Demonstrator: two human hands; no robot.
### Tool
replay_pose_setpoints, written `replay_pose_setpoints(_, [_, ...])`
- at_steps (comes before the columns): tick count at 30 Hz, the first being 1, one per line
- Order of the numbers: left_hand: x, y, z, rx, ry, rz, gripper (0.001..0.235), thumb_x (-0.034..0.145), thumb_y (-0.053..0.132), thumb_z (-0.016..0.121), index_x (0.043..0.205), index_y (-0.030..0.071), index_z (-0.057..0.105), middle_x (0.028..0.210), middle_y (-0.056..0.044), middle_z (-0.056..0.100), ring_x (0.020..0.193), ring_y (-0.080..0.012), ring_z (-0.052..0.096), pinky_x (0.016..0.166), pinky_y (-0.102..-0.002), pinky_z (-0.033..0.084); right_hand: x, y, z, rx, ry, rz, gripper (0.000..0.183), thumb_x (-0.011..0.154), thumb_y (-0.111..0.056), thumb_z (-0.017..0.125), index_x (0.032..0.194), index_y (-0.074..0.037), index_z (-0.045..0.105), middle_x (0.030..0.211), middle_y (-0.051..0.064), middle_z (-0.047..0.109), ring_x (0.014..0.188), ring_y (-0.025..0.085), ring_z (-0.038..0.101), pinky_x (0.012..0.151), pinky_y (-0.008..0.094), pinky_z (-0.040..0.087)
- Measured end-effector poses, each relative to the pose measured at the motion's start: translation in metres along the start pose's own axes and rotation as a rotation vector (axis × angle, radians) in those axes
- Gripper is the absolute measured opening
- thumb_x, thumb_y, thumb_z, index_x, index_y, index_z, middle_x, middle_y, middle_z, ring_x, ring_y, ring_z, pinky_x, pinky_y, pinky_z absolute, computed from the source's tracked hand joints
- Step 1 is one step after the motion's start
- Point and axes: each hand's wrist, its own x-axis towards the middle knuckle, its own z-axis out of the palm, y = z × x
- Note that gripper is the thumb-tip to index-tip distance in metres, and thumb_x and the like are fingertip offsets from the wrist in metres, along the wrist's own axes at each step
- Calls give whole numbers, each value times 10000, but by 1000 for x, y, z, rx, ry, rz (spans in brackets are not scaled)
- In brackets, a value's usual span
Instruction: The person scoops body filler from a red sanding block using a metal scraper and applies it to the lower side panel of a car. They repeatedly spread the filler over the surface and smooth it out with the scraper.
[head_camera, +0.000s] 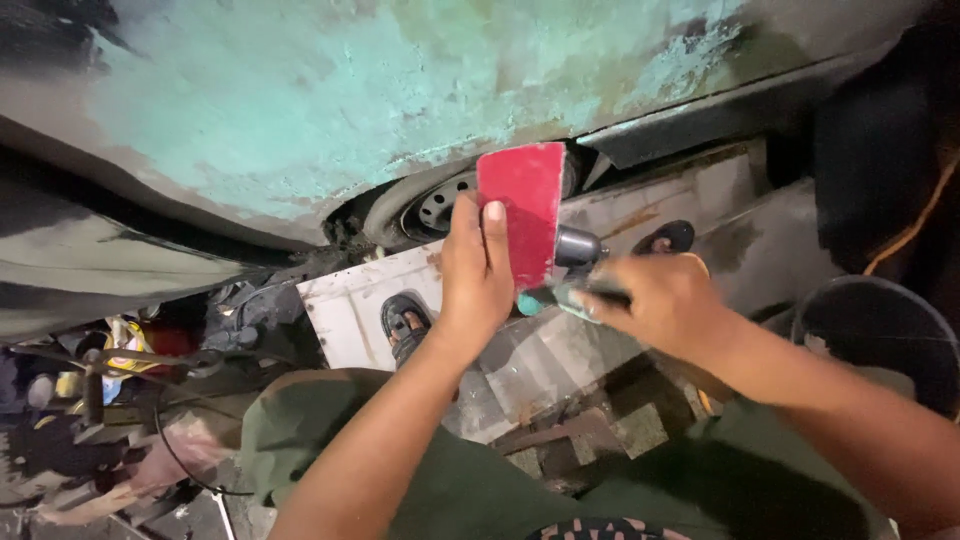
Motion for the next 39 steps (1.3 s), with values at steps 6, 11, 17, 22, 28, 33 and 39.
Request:
replay_pose_setpoints(6, [-17,-2,3,1,-82,-3,410,1120,321,241,1181,7,497,814,-252,607,778,-449,661,718,-493,539,-20,31,0,13,97,46,395,802,-401,869,965,-71,725,618,85,651,586,304,680,576,379,547])
replay_pose_setpoints(11, [-16,-2,3,16,109,47,343,1115,307,293,1129,32,496,813,-274,577,827,-505,647,766,-486,511,-6,3,2,-106,21,-53,320,835,-421,826,853,-117,729,596,68,643,567,277,680,548,408,532])
replay_pose_setpoints(17, [-16,38,-4,123,121,63,307,1107,307,317,1149,63,499,800,-229,621,789,-492,648,782,-542,482,-16,-3,-8,47,-114,131,323,840,-441,749,659,-192,652,519,-19,632,500,202,651,486,327,518])
replay_pose_setpoints(22, [-17,0,2,86,28,60,283,1107,274,318,1093,52,493,771,-256,599,733,-520,620,696,-485,511,-11,19,-11,-41,93,57,395,860,-414,843,921,-53,697,597,84,575,524,301,604,525,375,511])
replay_pose_setpoints(28, [-17,-11,4,31,31,7,316,1115,270,322,1146,19,512,815,-237,629,760,-464,655,705,-471,523,-18,43,16,-56,171,-24,429,824,-370,894,950,-21,679,509,47,511,444,255,567,500,338,506])
replay_pose_setpoints(33, [-18,-17,12,-42,15,-52,342,1121,267,325,1176,-15,511,906,-327,625,851,-511,656,761,-496,527,-17,36,15,19,178,-5,365,838,-316,883,933,-35,670,497,35,532,462,259,611,520,320,517])
replay_pose_setpoints(39, [-21,-40,25,-44,8,-71,325,1129,265,335,1100,9,534,843,-253,591,823,-412,649,774,-434,533,-23,41,18,85,19,116,388,842,-302,861,846,-17,597,331,25,407,309,228,484,409,261,440])
